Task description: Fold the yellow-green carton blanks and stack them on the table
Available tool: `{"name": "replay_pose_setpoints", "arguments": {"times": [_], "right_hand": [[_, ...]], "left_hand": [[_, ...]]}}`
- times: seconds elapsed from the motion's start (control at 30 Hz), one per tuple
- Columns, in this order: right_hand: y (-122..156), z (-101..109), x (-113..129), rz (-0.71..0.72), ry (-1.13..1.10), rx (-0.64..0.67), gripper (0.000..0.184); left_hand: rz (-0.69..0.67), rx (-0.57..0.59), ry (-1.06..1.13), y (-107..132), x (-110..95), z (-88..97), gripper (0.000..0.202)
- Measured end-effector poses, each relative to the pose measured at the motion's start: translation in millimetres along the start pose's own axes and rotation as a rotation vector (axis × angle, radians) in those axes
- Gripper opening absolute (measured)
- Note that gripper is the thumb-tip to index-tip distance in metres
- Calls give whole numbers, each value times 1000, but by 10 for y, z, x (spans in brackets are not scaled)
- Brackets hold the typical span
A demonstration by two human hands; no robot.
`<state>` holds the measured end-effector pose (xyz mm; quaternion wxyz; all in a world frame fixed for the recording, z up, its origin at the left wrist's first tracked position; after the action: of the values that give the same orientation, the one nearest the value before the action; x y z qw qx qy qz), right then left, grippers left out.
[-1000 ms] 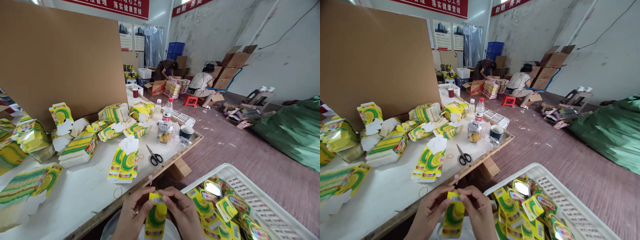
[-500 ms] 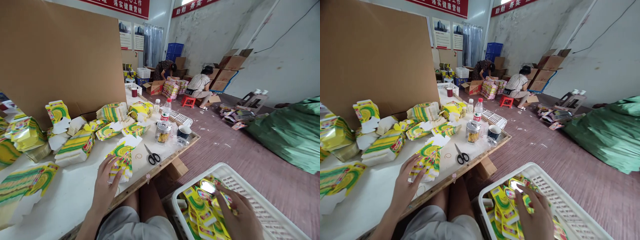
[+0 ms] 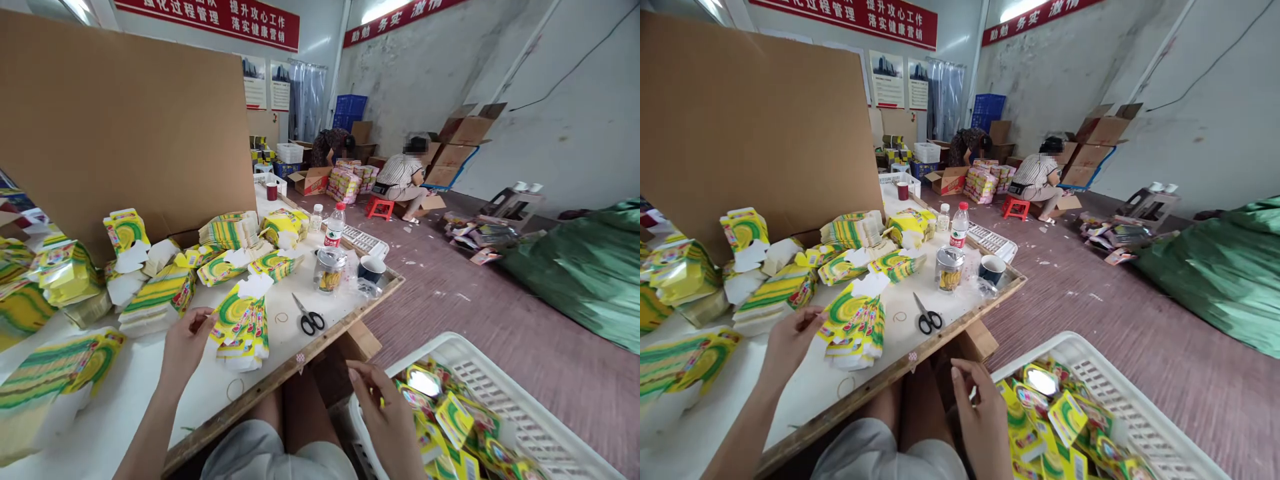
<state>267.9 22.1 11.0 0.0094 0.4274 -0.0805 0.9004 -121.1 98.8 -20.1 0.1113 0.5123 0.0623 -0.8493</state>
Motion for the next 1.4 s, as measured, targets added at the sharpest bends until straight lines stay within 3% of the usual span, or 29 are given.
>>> {"name": "replay_pose_setpoints", "arguments": {"times": [0.07, 0.13, 0.23, 0.33, 0.5, 0.6, 0.73, 0.8, 0.93, 1.07, 1.17, 1.23, 1.3, 1.4], "right_hand": [[49, -161, 236, 92, -46, 9, 24], [116, -348, 493, 212, -47, 31, 25], [219, -600, 784, 384, -43, 85, 48], [244, -732, 804, 389, -155, 168, 51], [226, -628, 634, 246, -188, 113, 50], [210, -677, 518, 111, -267, 186, 41], [196, -691, 387, -30, -415, 180, 30], [208, -689, 347, -68, -529, 152, 27], [286, -758, 394, -45, -704, 188, 20], [353, -760, 389, -56, -690, 206, 11], [344, -624, 316, -56, -622, 96, 14], [329, -537, 274, -40, -537, 22, 29], [309, -598, 251, -34, -492, 99, 34], [318, -771, 198, -65, -476, 275, 18]], "left_hand": [[-7, -11, 67, 247, -179, -40, 44], [-21, 46, 121, 509, -376, -213, 38], [-65, 293, 334, 866, -642, -670, 26], [-24, 418, 514, 1095, -734, -961, 23], [64, 394, 643, 1204, -706, -1056, 27], [53, 393, 586, 1226, -664, -1054, 26], [67, 530, 538, 1286, -526, -1182, 26], [131, 610, 644, 1342, -430, -1301, 26], [418, 752, 953, 1539, -252, -1618, 42], [509, 863, 1145, 1644, -335, -1806, 46], [516, 783, 1135, 1573, -325, -1775, 44], [514, 694, 1089, 1503, -267, -1715, 46], [468, 625, 1035, 1435, -229, -1655, 50], [373, 601, 916, 1385, -245, -1624, 52]]}}
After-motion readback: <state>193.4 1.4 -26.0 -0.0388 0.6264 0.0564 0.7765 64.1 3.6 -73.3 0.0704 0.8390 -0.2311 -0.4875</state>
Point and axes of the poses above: each hand's wrist, its own y-axis away from the middle knuckle, its own z-axis out of the back of the hand, x = y × z, the point moved 9 cm from there along -y, towards the middle knuckle, and after that the axes turned 9 degrees about x, right-handed, at the moved point
